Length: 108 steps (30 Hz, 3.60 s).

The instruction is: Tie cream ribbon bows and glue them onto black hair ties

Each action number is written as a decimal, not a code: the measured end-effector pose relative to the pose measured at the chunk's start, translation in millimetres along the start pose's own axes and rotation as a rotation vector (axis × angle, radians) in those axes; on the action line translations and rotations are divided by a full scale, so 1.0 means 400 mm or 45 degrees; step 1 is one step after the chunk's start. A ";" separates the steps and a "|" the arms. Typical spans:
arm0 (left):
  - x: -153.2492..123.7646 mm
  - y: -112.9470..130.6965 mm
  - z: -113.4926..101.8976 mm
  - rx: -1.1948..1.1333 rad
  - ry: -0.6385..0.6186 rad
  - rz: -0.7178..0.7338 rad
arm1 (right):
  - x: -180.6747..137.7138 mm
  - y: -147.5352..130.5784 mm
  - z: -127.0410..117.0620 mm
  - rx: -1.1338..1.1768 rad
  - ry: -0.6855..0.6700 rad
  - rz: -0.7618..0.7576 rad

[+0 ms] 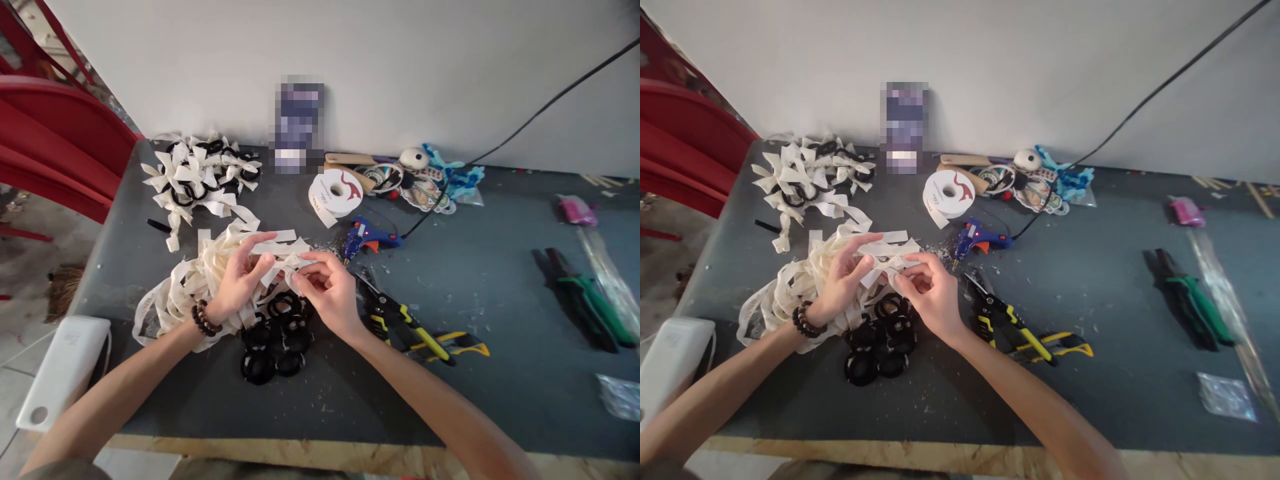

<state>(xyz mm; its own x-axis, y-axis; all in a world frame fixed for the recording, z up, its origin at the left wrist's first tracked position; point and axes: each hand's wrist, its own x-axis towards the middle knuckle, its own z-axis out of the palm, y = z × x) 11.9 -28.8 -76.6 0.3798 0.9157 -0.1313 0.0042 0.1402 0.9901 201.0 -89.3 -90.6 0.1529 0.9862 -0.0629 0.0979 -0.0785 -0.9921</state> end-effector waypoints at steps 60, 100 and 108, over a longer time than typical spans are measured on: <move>0.015 -0.033 0.002 -0.480 0.028 -0.075 | 0.006 0.027 -0.007 0.246 0.280 -0.193; 0.005 -0.011 -0.002 -0.210 -0.174 -0.034 | -0.003 -0.001 -0.004 -0.065 -0.034 -0.082; 0.005 -0.014 0.005 -0.045 -0.182 0.066 | -0.002 -0.011 -0.009 -0.190 0.006 -0.125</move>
<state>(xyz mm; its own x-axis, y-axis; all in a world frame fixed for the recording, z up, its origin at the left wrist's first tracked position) 14.5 -28.4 -82.3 0.5063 0.8596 -0.0695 -0.0506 0.1101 0.9926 204.1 -90.2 -85.7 0.1398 0.9896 0.0346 0.2574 -0.0026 -0.9663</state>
